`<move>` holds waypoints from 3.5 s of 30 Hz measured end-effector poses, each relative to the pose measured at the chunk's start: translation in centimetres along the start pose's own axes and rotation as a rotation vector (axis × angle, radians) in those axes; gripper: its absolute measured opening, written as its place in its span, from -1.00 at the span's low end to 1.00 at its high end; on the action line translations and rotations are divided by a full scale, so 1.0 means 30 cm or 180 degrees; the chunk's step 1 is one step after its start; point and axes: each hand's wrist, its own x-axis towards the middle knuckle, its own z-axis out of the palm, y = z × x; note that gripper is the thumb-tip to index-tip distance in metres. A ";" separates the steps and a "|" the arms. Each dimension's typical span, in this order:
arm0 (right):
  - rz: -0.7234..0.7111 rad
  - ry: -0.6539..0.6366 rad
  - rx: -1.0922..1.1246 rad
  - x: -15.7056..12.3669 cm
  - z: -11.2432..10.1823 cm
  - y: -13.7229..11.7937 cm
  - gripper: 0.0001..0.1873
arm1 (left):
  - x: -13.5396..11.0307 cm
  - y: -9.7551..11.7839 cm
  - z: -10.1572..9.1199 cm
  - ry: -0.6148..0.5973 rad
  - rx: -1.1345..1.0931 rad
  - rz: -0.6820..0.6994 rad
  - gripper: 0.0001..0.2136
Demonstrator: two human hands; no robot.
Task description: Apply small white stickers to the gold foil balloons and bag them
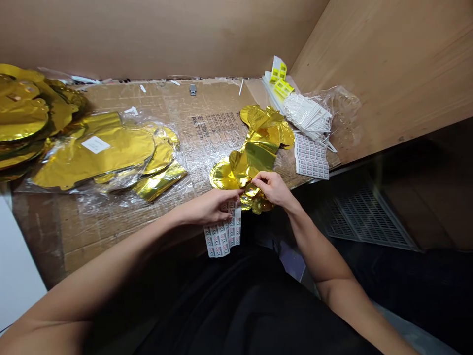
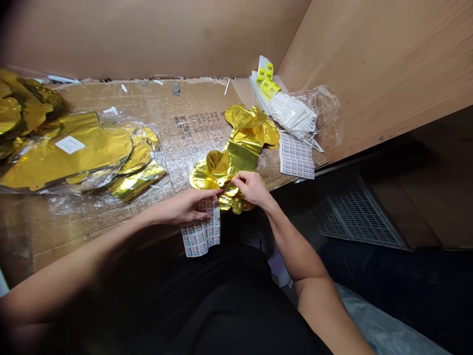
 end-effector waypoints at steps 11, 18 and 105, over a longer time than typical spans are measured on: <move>0.0228 0.2181 -0.1050 0.306 -0.479 0.021 -0.62 | 0.000 0.001 -0.018 0.0471 -0.0669 -0.0382 -0.61; -0.0192 0.0214 0.0265 -0.019 -0.108 -0.047 -0.70 | 0.009 -0.009 -0.022 0.1346 -0.1083 -0.0477 -0.51; -0.0966 0.0171 -0.0153 0.018 -0.013 -0.177 -0.79 | 0.022 -0.021 0.039 0.2055 -0.0577 -0.0361 -0.64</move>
